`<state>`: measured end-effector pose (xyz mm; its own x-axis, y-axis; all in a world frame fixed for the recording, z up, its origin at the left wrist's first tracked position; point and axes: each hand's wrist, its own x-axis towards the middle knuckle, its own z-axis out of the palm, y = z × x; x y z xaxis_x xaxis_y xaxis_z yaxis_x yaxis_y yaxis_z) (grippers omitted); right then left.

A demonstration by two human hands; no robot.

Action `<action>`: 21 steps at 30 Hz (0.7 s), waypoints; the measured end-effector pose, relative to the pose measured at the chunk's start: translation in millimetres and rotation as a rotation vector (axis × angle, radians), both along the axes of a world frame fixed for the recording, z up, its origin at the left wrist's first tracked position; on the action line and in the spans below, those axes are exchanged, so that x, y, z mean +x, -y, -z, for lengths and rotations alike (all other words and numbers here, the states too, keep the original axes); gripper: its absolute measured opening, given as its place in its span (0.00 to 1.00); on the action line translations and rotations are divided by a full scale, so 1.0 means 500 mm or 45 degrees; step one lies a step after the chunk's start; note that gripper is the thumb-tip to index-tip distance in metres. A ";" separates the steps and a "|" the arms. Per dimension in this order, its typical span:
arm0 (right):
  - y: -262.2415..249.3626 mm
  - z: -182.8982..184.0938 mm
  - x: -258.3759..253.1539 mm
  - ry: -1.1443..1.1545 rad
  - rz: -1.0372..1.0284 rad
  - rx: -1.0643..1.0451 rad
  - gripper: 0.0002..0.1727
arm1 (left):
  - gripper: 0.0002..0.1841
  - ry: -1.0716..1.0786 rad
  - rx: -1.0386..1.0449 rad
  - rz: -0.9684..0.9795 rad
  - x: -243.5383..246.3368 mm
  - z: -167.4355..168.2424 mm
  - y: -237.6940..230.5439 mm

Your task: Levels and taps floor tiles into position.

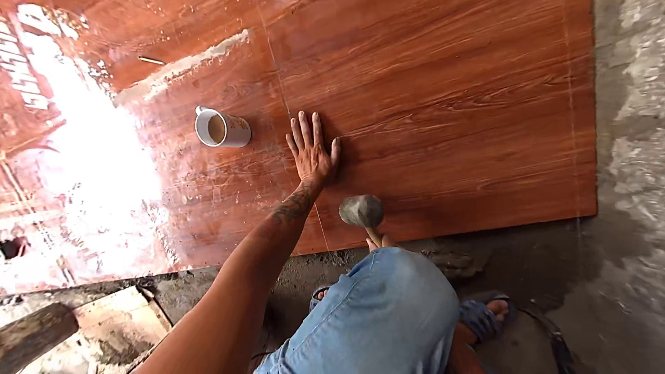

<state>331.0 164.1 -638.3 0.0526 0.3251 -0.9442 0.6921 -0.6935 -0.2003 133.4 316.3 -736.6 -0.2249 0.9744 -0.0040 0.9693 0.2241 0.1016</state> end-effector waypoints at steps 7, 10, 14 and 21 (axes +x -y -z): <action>0.055 0.120 -0.048 -0.031 1.558 0.015 0.27 | 0.45 -0.026 -0.056 -0.024 0.004 -0.009 -0.006; 0.043 0.100 -0.043 -0.084 1.756 0.037 0.27 | 0.45 -0.023 -0.037 -0.027 0.005 -0.002 -0.004; 0.026 0.071 -0.037 -0.163 1.630 0.016 0.26 | 0.45 -0.023 0.007 -0.022 0.004 0.007 -0.006; 0.053 0.071 -0.017 -0.169 1.233 0.083 0.20 | 0.46 -0.014 -0.054 -0.025 0.005 0.004 -0.010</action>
